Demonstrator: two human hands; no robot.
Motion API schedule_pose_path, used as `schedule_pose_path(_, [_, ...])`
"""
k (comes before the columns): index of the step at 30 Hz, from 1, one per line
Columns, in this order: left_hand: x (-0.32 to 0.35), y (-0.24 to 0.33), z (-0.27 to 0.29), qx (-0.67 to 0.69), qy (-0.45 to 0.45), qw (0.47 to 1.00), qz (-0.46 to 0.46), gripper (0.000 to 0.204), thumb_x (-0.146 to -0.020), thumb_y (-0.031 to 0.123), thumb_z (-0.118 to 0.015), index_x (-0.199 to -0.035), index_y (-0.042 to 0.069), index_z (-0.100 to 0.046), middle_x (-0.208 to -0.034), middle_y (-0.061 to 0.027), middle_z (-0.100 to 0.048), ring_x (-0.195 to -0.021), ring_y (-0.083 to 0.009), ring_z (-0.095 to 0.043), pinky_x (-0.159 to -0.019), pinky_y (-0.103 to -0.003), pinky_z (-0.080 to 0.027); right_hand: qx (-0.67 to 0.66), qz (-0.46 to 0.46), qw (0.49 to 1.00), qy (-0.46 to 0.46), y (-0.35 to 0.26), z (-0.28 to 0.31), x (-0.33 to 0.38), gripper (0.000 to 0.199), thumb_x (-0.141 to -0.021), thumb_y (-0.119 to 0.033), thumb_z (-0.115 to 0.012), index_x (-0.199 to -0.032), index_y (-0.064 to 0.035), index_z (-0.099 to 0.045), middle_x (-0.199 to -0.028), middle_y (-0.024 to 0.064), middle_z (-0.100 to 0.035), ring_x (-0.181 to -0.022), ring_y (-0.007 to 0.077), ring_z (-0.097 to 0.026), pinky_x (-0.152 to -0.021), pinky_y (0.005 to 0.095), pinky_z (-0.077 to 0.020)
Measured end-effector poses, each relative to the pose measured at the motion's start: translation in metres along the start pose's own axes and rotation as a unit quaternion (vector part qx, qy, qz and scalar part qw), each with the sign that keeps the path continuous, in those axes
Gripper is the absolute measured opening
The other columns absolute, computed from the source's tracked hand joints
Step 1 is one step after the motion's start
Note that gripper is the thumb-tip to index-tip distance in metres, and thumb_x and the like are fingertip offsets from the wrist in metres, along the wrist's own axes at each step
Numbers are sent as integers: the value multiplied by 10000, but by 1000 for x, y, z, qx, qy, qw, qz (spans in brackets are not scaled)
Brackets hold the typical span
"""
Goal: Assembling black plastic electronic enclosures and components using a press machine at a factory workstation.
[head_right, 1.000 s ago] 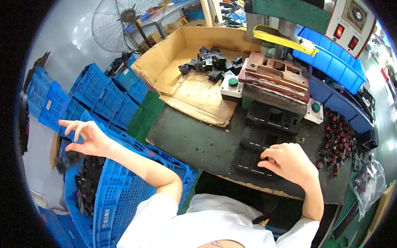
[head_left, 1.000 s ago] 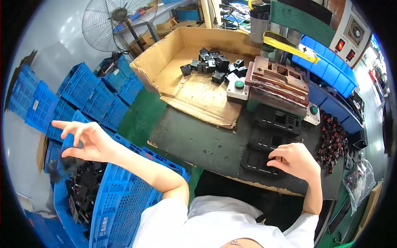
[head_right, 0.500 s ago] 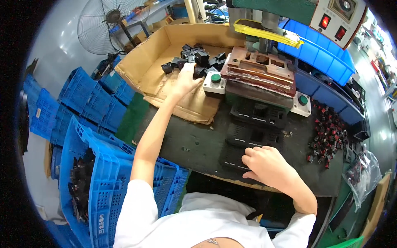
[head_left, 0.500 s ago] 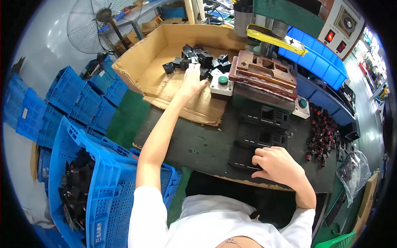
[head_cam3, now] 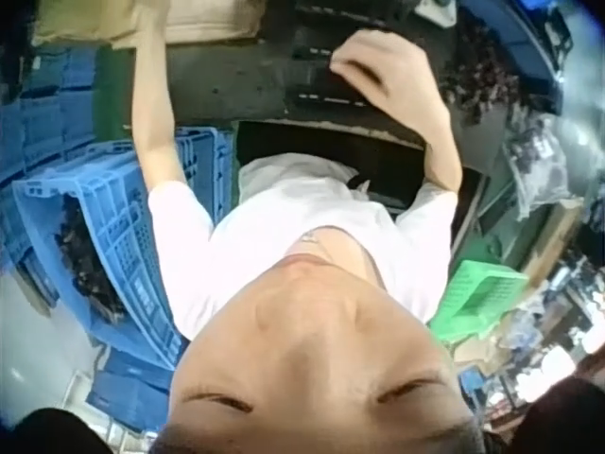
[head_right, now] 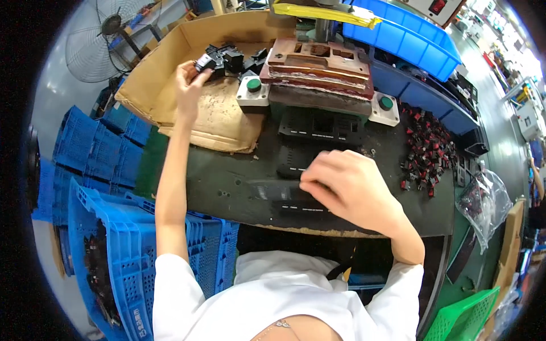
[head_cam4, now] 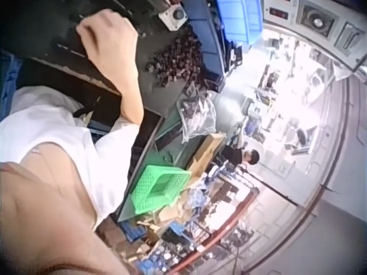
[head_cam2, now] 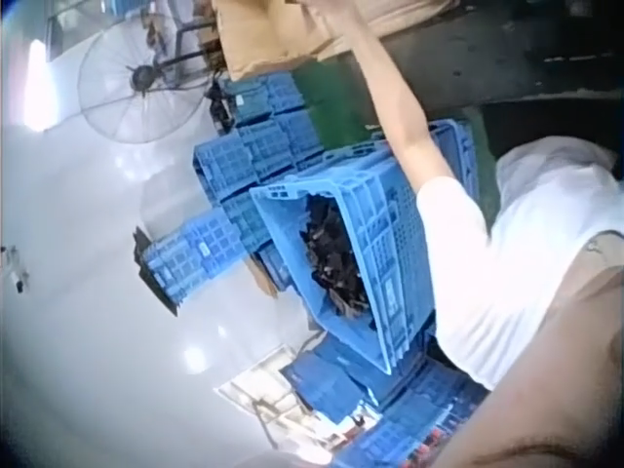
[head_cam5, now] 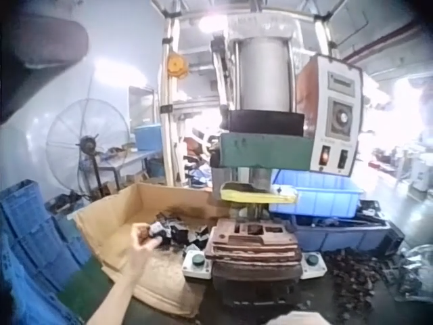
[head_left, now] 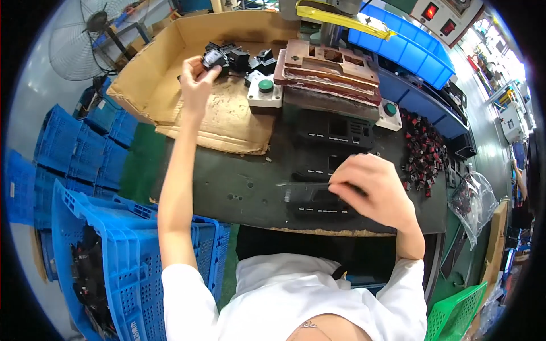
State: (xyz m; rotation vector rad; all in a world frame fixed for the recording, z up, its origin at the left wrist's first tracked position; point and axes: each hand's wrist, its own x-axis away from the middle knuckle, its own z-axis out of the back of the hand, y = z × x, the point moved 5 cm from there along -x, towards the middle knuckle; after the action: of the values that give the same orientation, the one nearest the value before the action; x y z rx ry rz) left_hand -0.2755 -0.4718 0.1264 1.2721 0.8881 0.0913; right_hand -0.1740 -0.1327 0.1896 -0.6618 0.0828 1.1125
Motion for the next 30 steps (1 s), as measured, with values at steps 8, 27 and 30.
schedule_pose_path(8, [-8,12,7,344,11,930,125,249,-883,161,-501,-1027,-38,-538,-971,-92,-567,-873,-211,-561,-797,-307,-482,164,-25,942,291,30,51,-32,79,-817,2,-596,-895,6,-601,-782,67,-633,-685,110,-593,-660,209,-454])
schedule_pose_path(27, [16,-8,-14,342,-151,877,302,195,-743,-35,-638,-918,-23,-553,-873,-83,-587,-800,-171,-578,-725,-239,-470,243,-123,951,150,143,44,-97,293,-749,-350,-688,-812,-64,-695,-787,74,-661,-683,226,-603,-600,305,-468])
schedule_pose_path(30, [19,4,-25,262,-173,915,253,265,-748,-10,-653,-986,-20,-537,-893,-68,-590,-811,-142,-576,-758,-237,-459,211,-29,949,231,133,51,-87,320,-794,-316,-658,-954,-40,-667,-901,99,-663,-773,199,-610,-695,263,-467])
